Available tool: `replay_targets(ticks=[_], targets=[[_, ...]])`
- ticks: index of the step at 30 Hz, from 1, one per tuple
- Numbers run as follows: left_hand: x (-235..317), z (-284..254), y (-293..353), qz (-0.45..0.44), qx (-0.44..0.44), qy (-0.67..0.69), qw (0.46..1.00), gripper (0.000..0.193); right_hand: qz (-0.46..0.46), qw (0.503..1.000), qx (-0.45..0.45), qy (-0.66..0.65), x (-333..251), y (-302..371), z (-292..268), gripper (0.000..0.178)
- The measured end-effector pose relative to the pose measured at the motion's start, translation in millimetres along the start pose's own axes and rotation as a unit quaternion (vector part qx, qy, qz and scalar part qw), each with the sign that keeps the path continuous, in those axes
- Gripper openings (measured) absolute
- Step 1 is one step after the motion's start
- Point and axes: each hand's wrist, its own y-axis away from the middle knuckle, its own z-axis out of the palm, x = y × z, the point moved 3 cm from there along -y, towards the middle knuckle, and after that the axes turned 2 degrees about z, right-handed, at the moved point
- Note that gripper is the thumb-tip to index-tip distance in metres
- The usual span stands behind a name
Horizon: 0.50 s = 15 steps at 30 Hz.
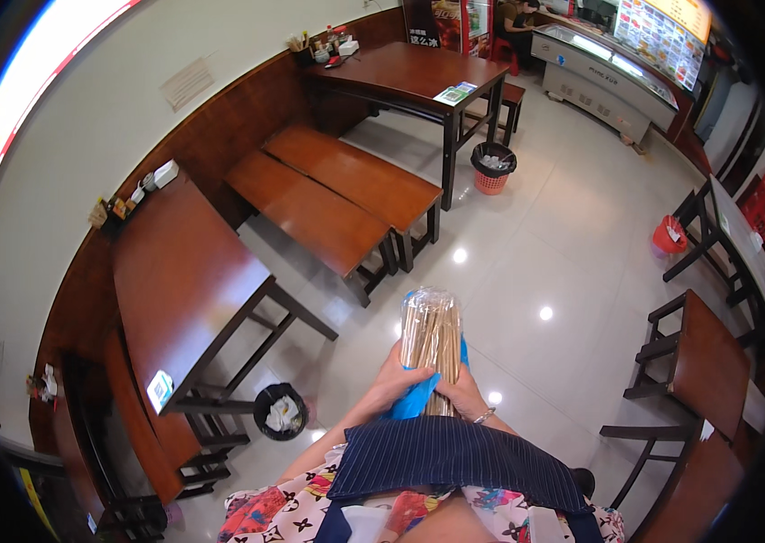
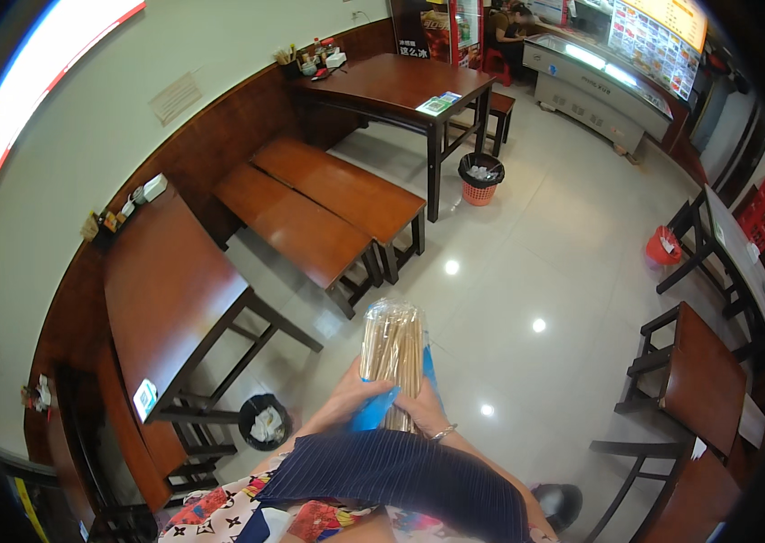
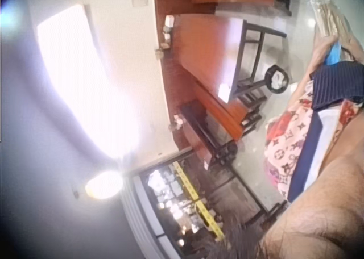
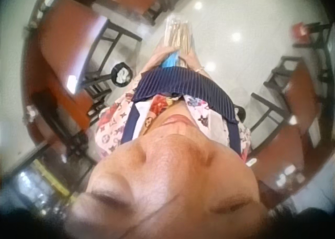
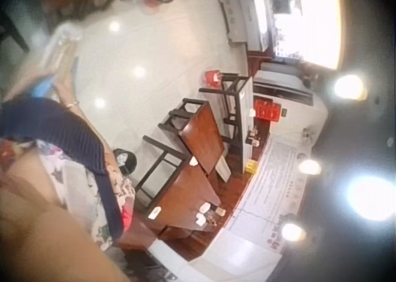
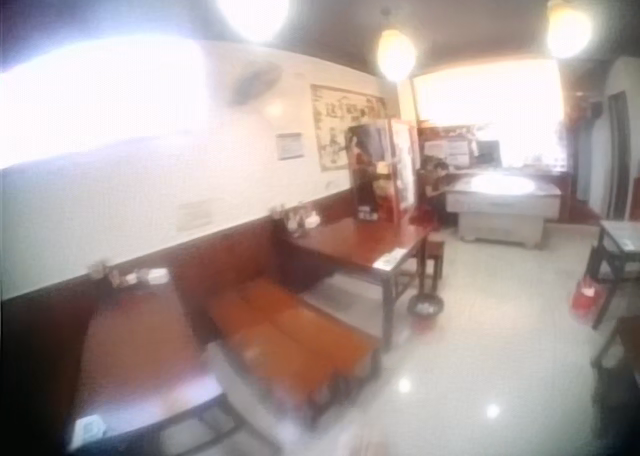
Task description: The person unpacks a bundle of disposable chopsticks and distributes them into containers on several tables in a restaurant. They walk between tables, place chopsticks in holders, and briefly inspect a refrigerated display case.
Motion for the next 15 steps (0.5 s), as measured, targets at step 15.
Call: replay_targets(ticks=[15], targets=[[58.9,8.6,-306.1,0.023,-0.153,-0.064,0.986,0.069,-0.045,0.991,0.109,-0.071,-113.6,-205.5,-116.7,0.054]])
